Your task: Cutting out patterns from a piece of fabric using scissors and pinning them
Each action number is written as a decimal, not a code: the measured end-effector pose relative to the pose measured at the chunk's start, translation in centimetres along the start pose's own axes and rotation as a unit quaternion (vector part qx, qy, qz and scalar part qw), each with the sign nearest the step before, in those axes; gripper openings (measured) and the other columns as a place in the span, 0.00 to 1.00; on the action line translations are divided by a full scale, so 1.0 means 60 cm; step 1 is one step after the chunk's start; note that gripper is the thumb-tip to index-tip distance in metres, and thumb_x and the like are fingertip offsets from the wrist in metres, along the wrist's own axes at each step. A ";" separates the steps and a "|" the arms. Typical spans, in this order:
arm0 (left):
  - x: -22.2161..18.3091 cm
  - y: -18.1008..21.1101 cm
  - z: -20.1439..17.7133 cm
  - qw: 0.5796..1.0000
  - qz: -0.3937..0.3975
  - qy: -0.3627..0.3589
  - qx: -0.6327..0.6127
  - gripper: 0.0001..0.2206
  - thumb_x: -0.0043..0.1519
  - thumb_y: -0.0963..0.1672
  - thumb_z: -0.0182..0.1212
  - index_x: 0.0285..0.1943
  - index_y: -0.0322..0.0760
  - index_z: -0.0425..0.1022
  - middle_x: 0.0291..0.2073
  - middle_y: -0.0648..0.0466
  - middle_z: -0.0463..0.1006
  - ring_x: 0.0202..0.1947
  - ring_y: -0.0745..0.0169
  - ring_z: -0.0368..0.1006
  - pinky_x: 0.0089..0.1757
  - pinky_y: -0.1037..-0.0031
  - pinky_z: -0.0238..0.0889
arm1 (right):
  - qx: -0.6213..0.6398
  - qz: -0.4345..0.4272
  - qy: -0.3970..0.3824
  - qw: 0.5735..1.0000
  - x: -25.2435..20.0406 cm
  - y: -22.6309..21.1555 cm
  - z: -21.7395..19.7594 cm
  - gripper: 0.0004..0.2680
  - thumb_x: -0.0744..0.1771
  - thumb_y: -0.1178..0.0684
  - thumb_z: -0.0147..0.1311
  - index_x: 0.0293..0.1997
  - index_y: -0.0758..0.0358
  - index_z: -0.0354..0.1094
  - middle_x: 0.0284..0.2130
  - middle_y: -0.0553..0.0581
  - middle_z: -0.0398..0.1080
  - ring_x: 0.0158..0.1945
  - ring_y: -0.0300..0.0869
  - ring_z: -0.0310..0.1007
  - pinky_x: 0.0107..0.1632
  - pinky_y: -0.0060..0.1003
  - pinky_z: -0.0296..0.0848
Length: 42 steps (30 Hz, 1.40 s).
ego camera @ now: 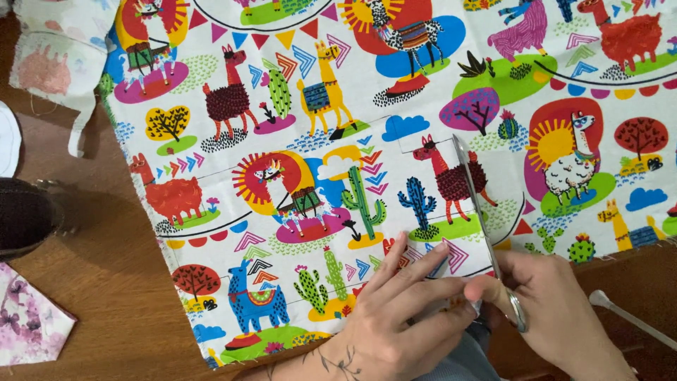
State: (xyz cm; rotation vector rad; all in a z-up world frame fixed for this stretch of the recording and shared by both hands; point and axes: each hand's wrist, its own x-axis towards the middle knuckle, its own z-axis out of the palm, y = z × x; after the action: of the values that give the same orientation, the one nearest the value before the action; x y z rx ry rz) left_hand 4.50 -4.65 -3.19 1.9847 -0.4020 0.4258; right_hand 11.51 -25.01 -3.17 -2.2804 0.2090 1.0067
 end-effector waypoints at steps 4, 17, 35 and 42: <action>0.002 0.005 -0.004 1.000 -0.019 -0.013 -0.014 0.02 0.66 0.39 0.62 0.45 0.34 0.76 0.47 0.45 0.79 0.60 0.31 0.74 0.64 0.32 0.56 | 0.034 0.033 -0.003 0.999 -0.002 -0.006 0.001 0.13 0.60 0.47 0.67 0.20 0.69 0.83 0.07 0.61 0.73 0.16 0.42 0.65 0.24 0.36 0.65; 0.000 0.000 -0.002 1.000 -0.013 -0.021 0.008 0.03 0.66 0.39 0.60 0.45 0.37 0.77 0.47 0.48 0.79 0.61 0.35 0.74 0.64 0.35 0.55 | 0.008 0.010 0.012 1.000 0.000 -0.001 0.003 0.15 0.59 0.45 0.68 0.14 0.67 0.79 0.05 0.59 0.72 0.14 0.41 0.67 0.27 0.35 0.67; -0.005 0.000 -0.006 0.998 -0.027 -0.042 -0.038 0.05 0.68 0.40 0.60 0.50 0.35 0.75 0.50 0.45 0.77 0.64 0.29 0.71 0.67 0.32 0.49 | -0.038 -0.088 0.007 0.995 0.041 -0.041 -0.019 0.18 0.59 0.35 0.62 0.19 0.62 0.79 0.15 0.48 0.55 0.25 0.37 0.46 0.25 0.36 0.49; -0.010 -0.005 -0.004 0.999 -0.005 -0.036 -0.027 0.03 0.68 0.40 0.58 0.48 0.37 0.75 0.51 0.45 0.79 0.64 0.30 0.71 0.67 0.32 0.50 | -0.064 -0.093 0.016 0.993 0.047 -0.030 -0.017 0.16 0.60 0.36 0.58 0.24 0.59 0.80 0.15 0.48 0.70 0.28 0.34 0.58 0.28 0.37 0.63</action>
State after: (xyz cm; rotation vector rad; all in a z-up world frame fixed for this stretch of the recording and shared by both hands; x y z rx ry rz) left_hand 4.10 -4.24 -3.61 1.9529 -0.4448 0.3335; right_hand 14.76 -23.91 -3.77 -2.3807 -0.0566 0.9109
